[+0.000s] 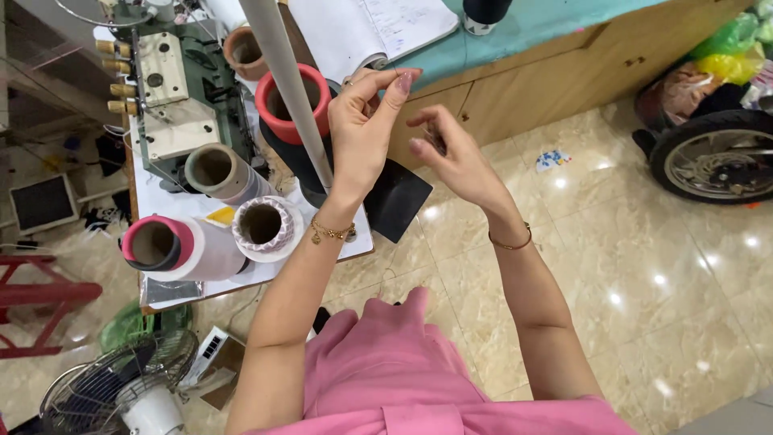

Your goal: The recorder handles thread spools, takes floral patterned fabric out of a plastic bag, and examines the fabric.

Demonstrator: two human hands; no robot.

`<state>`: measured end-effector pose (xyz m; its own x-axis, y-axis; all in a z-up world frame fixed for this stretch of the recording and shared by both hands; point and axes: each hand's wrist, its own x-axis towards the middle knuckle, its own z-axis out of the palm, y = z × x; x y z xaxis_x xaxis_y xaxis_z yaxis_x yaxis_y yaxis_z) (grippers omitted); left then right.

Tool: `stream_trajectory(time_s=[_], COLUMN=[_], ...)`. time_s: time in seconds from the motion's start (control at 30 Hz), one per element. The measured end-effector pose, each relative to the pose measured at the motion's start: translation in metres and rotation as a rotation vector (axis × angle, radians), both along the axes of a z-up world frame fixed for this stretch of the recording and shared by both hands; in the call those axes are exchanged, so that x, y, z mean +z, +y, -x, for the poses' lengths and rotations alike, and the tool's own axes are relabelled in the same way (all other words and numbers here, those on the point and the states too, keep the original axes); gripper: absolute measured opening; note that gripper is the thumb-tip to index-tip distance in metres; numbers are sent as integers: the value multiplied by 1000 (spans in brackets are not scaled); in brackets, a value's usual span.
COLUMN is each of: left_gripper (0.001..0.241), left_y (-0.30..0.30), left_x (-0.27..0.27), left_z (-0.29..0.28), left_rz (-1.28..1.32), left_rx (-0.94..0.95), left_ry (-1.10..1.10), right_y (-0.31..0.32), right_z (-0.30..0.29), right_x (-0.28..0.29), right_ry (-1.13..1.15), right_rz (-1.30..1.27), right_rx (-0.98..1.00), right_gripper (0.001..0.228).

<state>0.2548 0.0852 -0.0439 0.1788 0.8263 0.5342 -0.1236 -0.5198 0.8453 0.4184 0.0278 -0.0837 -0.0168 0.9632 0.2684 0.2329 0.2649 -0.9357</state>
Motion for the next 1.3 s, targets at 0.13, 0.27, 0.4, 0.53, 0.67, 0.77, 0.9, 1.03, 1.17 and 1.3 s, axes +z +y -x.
stream_trajectory(time_s=[0.13,0.27,0.4,0.53,0.67,0.77,0.9,1.03,1.17,1.3], left_gripper=[19,18,15,15,18,22,25,23,19,15], left_y=[-1,4,2,2,9,13,14,10,-5,-23], left_x=[15,11,13,8,0,-3,-4,-3,-6,-6], left_z=[-2,-1,-6,-9,-7,-6,-7,-8,-7,-6], left_rz=[78,-105,-174,-180,-66,23,185,215,8,-173], left_rx=[-68,80,186,181,42,-46,-197,-192,18,224], left_ry=[-44,130,187,168,79,-20,-151,-164,19,101], right_y=[5,14,23,24,18,13,7,5,19,51], right_z=[7,12,14,13,12,8,8,9,17,36], right_x=[13,21,20,14,17,14,11,13,10,-1], right_ry=[-207,-247,-189,-196,43,-19,-68,-152,117,-36], right_rz=[-93,-251,-119,-88,-64,-45,-18,-99,-142,-191], right_rx=[88,82,67,-21,2,-10,-7,-1,24,47], right_gripper=[25,23,22,19,24,21,21,16,29,42])
